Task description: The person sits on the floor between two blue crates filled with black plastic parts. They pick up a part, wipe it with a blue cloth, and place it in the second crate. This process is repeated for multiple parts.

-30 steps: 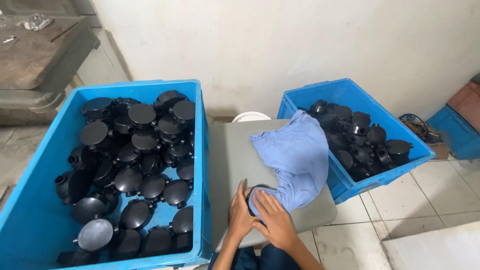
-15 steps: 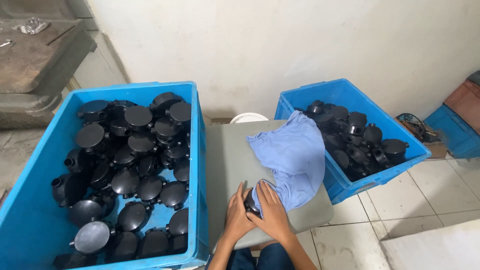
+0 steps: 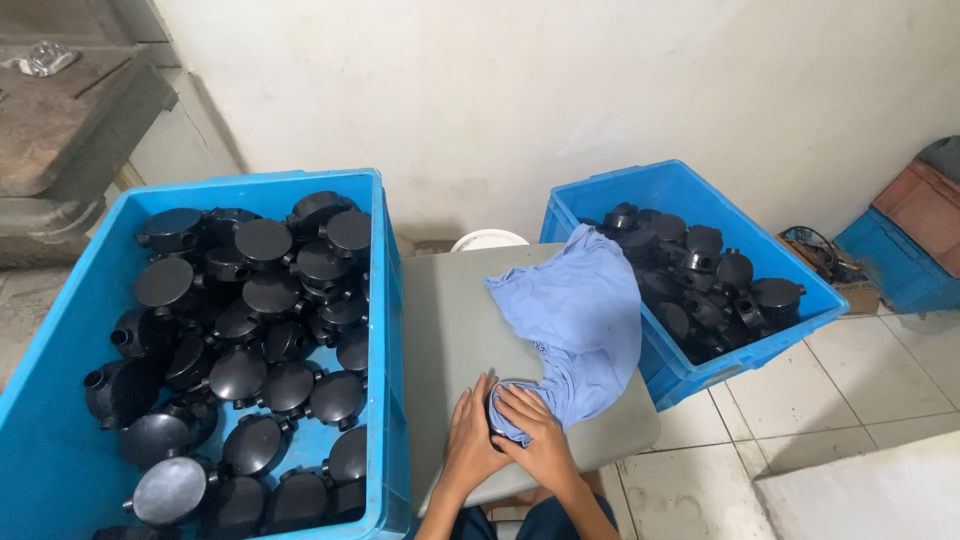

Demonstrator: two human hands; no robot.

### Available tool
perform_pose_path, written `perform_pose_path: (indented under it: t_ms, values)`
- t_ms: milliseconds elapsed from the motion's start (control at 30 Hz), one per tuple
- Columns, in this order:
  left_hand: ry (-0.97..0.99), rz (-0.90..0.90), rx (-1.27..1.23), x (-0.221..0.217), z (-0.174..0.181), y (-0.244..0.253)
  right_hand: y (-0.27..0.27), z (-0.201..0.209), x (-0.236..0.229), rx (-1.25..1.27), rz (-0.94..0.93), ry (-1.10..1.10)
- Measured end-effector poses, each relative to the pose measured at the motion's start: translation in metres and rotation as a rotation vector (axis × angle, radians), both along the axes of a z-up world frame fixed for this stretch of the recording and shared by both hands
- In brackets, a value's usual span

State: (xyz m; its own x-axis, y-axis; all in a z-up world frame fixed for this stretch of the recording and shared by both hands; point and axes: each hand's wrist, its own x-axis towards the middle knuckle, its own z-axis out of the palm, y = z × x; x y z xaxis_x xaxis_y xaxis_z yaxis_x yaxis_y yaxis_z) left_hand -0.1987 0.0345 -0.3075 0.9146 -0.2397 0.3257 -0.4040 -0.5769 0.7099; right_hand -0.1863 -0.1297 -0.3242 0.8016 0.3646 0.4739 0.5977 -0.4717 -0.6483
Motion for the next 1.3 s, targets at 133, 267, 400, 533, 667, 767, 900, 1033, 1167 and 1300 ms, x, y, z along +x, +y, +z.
perform_pose_path:
  t_ms: [133, 267, 400, 533, 667, 767, 900, 1033, 1167, 1300]
  values:
    - [-0.032, 0.016, 0.009, -0.002, -0.009, -0.001, 0.000, 0.001, -0.005, 0.013, -0.006, 0.005]
    - [-0.008, 0.039, -0.093, 0.001, -0.011, 0.001, 0.003, 0.016, -0.005, 0.027, -0.078, 0.058]
    - [0.119, 0.100, -0.292, -0.003, -0.012, 0.001, 0.000, 0.021, -0.007, 0.090, -0.070, 0.086]
    - [0.105, 0.094, -0.273, 0.000, -0.020, 0.003, 0.001, 0.013, -0.005, -0.027, -0.084, 0.086]
    - [0.104, 0.075, -0.265, 0.002, -0.023, 0.003, 0.004, 0.016, -0.006, -0.090, -0.110, 0.038]
    - [0.133, 0.067, -0.208, 0.001, -0.021, 0.002, 0.006, 0.016, -0.005, -0.103, -0.133, 0.031]
    - [0.102, 0.054, -0.104, 0.002, -0.004, 0.001, 0.010, 0.016, -0.005, -0.116, -0.164, -0.033]
    - [0.047, 0.046, -0.097, 0.002, -0.015, 0.001, 0.007, 0.010, -0.005, -0.111, -0.136, -0.017]
    - [0.028, 0.043, -0.091, 0.001, -0.015, 0.001, 0.007, 0.006, -0.007, -0.041, -0.044, -0.087]
    - [0.011, 0.029, -0.107, 0.003, -0.016, 0.002, 0.009, 0.005, -0.007, -0.072, -0.018, -0.194]
